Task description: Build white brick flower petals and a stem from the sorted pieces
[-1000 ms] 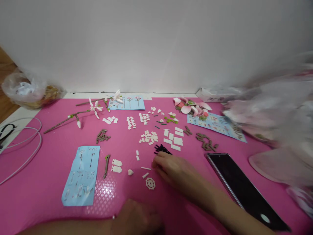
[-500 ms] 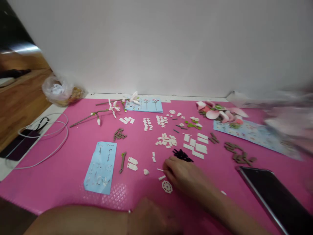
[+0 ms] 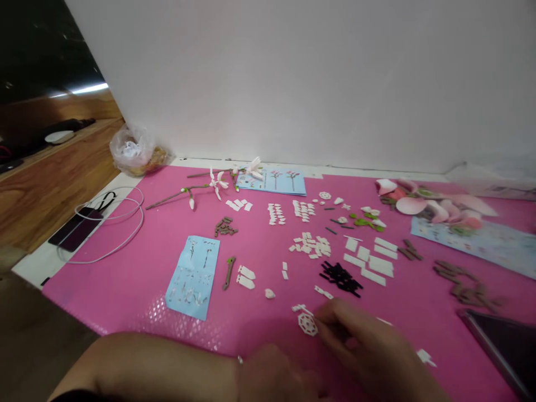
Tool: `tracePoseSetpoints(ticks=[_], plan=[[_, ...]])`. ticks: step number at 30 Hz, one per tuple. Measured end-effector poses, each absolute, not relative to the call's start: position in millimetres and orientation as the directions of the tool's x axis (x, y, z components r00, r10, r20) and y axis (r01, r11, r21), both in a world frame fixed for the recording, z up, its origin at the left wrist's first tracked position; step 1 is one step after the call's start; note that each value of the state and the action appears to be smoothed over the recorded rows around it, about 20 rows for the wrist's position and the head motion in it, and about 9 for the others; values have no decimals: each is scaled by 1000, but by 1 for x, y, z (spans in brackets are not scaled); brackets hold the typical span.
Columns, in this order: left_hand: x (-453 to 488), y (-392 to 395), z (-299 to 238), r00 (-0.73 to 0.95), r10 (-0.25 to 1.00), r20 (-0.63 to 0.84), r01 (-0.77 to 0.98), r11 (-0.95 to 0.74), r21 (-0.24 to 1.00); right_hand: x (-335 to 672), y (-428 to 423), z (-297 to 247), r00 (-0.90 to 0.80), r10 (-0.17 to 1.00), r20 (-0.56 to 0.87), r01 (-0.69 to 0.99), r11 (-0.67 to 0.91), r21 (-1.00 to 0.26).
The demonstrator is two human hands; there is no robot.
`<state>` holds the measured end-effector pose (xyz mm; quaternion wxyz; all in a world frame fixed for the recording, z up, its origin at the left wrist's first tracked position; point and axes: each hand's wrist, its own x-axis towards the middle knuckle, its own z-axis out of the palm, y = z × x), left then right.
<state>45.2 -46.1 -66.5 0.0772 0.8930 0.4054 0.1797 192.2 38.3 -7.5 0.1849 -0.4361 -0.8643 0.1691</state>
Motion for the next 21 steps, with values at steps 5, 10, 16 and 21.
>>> tracePoseSetpoints(ticks=[5,10,16,21], plan=[[35,-42,-49,757,623,195,603,-782,159,190,32,-11,-496,823,277,623,559,-547],[33,-46,-49,760,606,236,602,-793,97,191,30,-9,-482,830,281,606,548,-577],[28,-58,-43,795,567,216,577,-816,21,195,30,-7,-461,845,271,605,522,-600],[18,-65,-37,807,563,177,571,-821,8,198,30,-7,-487,839,244,607,526,-595]])
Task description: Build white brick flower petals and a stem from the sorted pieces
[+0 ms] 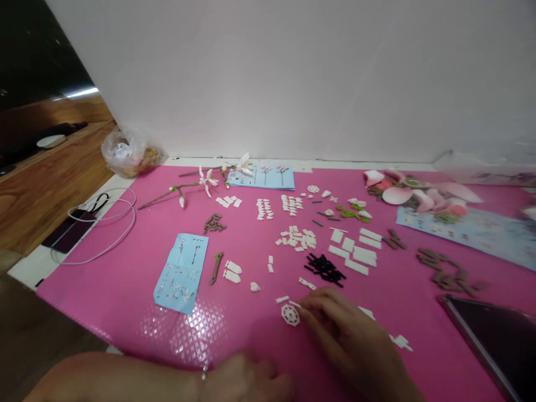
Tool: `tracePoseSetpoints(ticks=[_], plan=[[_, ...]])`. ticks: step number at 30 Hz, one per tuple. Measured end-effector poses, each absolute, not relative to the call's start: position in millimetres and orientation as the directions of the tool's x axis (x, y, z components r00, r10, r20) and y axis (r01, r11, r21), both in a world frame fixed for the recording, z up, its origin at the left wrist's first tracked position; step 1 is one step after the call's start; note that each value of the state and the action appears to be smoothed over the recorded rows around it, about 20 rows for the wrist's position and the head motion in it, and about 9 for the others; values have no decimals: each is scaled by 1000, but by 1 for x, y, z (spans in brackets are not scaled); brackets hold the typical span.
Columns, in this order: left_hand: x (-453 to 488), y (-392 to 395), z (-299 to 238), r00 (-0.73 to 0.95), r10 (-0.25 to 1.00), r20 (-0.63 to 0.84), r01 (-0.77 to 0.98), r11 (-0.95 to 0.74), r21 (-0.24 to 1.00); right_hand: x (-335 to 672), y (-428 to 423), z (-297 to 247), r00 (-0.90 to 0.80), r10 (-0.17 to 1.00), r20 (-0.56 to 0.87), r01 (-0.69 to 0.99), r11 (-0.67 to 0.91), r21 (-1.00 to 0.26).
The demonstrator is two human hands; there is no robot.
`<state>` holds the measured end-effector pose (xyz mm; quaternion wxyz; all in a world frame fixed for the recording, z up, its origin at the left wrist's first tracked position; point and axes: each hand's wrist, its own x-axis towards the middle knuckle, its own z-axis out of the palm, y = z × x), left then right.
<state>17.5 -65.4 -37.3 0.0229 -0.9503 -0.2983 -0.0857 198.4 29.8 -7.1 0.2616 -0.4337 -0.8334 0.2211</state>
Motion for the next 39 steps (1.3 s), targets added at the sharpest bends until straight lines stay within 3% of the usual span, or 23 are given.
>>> tracePoseSetpoints(ticks=[9,23,30,34,39], plan=[[8,-61,-26,737,672,68,665,-740,100,205,33,-31,-462,828,318,586,554,-591],[-5,-56,-9,625,781,-8,772,-616,160,203,32,-18,-489,853,184,645,496,-581],[-10,-59,-12,479,873,89,831,-484,273,202,36,-15,-459,837,299,626,543,-559],[-9,-53,-2,419,908,-17,856,-388,342,203,36,-11,-420,820,390,633,572,-521],[0,-25,19,423,895,-140,883,-372,286,205,34,-9,-400,821,407,630,569,-529]])
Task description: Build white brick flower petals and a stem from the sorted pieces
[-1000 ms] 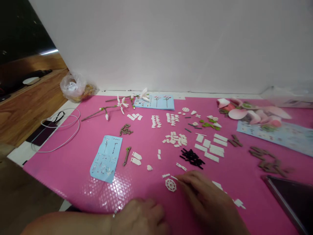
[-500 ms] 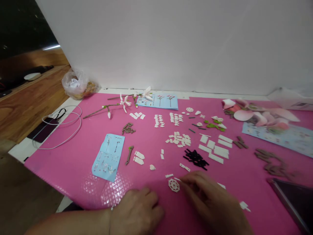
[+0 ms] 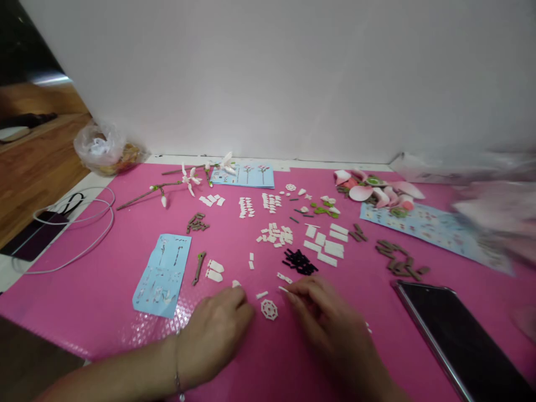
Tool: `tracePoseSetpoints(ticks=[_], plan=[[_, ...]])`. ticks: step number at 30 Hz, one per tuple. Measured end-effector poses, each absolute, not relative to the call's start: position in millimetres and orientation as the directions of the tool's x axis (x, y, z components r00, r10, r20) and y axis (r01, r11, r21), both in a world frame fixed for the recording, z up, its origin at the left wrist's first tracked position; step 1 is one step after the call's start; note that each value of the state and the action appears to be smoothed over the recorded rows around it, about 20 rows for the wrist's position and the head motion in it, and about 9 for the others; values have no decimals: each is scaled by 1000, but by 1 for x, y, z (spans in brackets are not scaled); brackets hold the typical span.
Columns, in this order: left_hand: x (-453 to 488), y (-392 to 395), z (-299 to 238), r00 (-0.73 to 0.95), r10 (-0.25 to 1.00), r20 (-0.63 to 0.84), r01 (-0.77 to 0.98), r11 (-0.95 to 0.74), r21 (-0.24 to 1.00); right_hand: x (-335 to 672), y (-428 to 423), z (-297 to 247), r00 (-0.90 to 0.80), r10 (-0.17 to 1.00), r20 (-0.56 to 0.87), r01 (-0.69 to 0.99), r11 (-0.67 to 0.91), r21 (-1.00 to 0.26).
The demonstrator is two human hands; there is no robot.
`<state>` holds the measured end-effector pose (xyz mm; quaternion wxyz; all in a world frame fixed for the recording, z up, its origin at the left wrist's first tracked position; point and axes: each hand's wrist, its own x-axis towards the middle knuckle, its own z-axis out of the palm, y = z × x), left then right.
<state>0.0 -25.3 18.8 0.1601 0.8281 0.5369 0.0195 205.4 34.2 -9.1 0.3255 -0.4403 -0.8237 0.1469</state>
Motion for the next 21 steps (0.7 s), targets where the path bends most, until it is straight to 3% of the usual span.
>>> tracePoseSetpoints(ticks=[6,17,21], plan=[[-7,0,20,258,965,-43,912,-229,339,210,34,-11,-380,841,386,608,541,-581],[-8,0,13,283,958,-52,825,-216,523,205,30,-8,-449,823,347,560,562,-609],[-9,-8,13,227,972,-53,594,-95,799,199,24,-5,-518,795,315,492,578,-650]])
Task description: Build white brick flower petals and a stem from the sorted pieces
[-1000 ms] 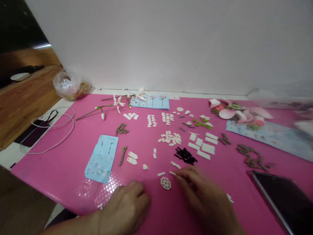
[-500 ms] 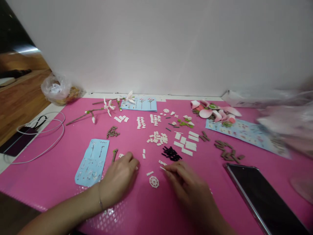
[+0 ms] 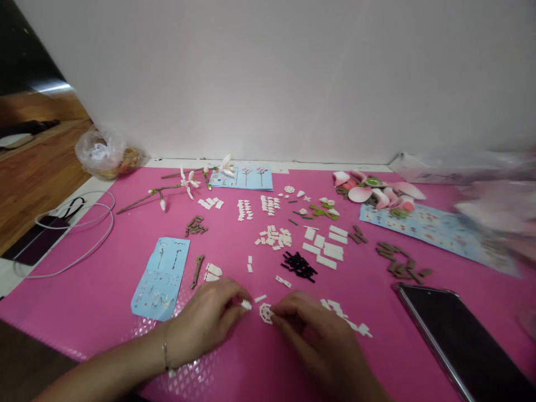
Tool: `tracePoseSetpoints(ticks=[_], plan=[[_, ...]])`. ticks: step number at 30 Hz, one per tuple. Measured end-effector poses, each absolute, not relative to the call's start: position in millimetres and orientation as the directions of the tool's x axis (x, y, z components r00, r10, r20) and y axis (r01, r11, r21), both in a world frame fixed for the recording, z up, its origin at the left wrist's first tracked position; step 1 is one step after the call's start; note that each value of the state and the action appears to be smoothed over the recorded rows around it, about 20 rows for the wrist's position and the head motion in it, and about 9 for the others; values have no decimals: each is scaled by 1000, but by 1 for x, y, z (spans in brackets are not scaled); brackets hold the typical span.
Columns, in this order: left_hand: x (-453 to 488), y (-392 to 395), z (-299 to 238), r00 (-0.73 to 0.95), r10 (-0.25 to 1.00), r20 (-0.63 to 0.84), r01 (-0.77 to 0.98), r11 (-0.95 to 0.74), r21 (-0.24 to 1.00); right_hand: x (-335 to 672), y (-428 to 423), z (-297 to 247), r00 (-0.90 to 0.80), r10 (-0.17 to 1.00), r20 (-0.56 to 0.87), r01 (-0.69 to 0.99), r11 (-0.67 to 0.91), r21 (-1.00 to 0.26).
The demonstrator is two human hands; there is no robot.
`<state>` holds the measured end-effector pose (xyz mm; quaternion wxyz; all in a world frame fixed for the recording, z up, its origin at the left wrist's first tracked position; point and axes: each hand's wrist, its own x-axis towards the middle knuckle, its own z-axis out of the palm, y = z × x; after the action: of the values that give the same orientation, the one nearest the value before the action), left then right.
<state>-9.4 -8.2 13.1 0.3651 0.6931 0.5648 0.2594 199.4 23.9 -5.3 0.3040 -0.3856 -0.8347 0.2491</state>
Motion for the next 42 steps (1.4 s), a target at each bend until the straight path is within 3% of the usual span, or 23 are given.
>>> tracePoseSetpoints(ticks=[2,5,12,16,23,33,39,42], plan=[[-10,-12,10,192,970,-147,365,69,928,197,20,-4,-533,775,340,443,598,-668],[-11,-14,3,189,953,-238,153,211,965,194,17,-4,-557,748,361,406,624,-668],[-7,-16,-14,138,975,-173,-95,187,978,196,16,-9,-576,731,366,389,639,-663],[-6,-18,-19,175,948,-266,-236,302,923,192,12,-9,-568,727,386,366,643,-673],[-5,-19,-20,120,970,-213,-147,229,962,188,8,-10,-532,792,299,406,548,-731],[-6,-24,-14,126,976,180,171,-200,965,191,11,-15,-558,827,66,344,303,-889],[-5,-25,-9,93,961,259,177,-272,946,191,12,-10,-470,851,235,357,426,-831],[-6,-26,-11,82,965,249,185,-260,948,195,14,-9,-408,881,238,370,398,-840]])
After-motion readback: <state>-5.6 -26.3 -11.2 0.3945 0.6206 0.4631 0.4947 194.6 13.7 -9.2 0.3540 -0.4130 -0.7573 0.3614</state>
